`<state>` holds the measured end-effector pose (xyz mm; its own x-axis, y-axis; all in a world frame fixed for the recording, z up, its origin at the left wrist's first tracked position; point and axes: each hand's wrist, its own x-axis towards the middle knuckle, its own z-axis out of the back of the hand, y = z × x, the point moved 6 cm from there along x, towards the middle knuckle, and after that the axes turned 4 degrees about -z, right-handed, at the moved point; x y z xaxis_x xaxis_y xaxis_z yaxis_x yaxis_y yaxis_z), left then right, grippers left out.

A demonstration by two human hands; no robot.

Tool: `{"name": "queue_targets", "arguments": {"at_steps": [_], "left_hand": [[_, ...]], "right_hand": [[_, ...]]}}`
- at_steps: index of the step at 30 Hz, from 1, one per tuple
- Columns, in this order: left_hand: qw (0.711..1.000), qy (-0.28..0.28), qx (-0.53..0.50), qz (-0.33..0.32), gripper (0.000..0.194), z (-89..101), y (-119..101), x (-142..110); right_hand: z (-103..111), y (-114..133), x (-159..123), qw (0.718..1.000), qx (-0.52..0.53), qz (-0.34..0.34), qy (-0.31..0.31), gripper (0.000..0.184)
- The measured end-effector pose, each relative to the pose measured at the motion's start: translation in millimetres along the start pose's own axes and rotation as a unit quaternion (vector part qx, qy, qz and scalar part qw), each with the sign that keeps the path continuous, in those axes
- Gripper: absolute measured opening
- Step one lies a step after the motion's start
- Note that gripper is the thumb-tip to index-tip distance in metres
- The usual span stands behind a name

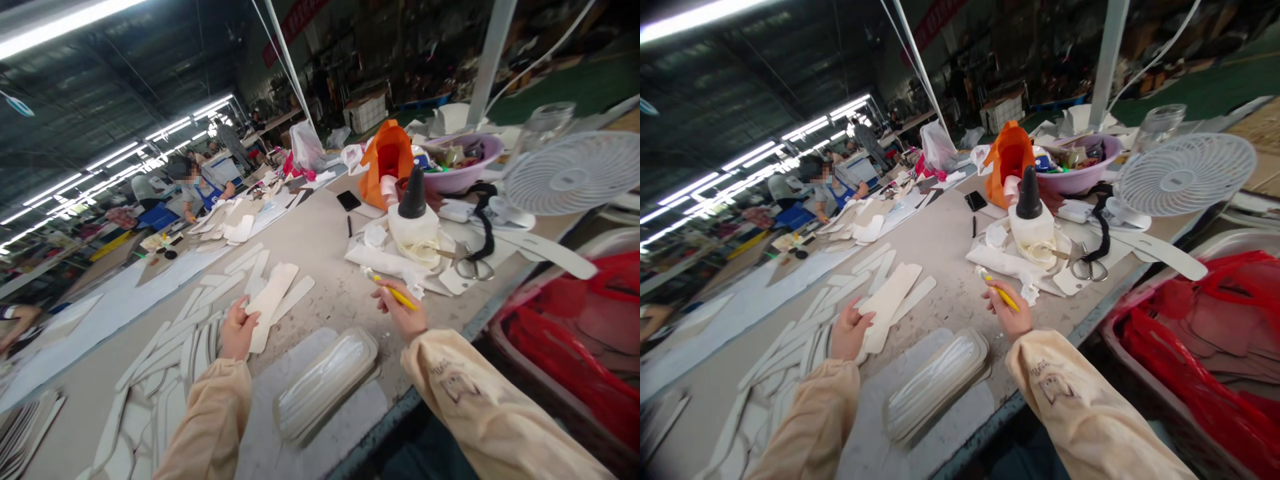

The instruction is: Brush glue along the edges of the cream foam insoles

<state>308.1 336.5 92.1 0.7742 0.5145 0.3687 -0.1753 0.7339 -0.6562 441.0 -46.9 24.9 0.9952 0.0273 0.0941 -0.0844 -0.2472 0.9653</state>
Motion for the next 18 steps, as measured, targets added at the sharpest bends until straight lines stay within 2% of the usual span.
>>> {"name": "queue_targets", "arguments": {"at_steps": [3,6,8,12,13,15,18], "left_hand": [[0.987,0.025,-0.141,0.066,0.049,16.2,-29.7,-29.4],[0.971,0.056,-0.196,0.124,0.041,26.2,-48.5,-68.8],[0.961,0.081,-0.205,0.166,0.037,26.2,-52.0,-95.9],[0.938,0.138,-0.216,0.233,0.033,14.6,-49.5,-139.0],[0.931,0.149,-0.224,0.245,0.032,11.3,-48.6,-146.5],[0.921,0.165,-0.235,0.263,0.031,6.1,-46.6,-158.2],[0.92,0.172,-0.222,0.274,0.032,2.6,-40.3,-169.8]], "right_hand": [[-8.1,2.3,-4.8,0.999,-0.016,0.003,0.031,0.037],[-17.7,5.8,-14.3,0.997,-0.014,-0.02,0.077,0.04],[-24.0,9.3,-23.3,0.993,0.003,-0.043,0.114,0.041],[-36.7,12.4,-42.1,0.975,0.045,-0.099,0.191,0.041],[-37.8,12.1,-45.2,0.975,0.042,-0.106,0.192,0.04],[-35.0,11.1,-48.0,0.983,0.015,-0.1,0.153,0.038],[-29.2,13.4,-50.5,0.992,-0.06,-0.042,0.1,0.035]]}}
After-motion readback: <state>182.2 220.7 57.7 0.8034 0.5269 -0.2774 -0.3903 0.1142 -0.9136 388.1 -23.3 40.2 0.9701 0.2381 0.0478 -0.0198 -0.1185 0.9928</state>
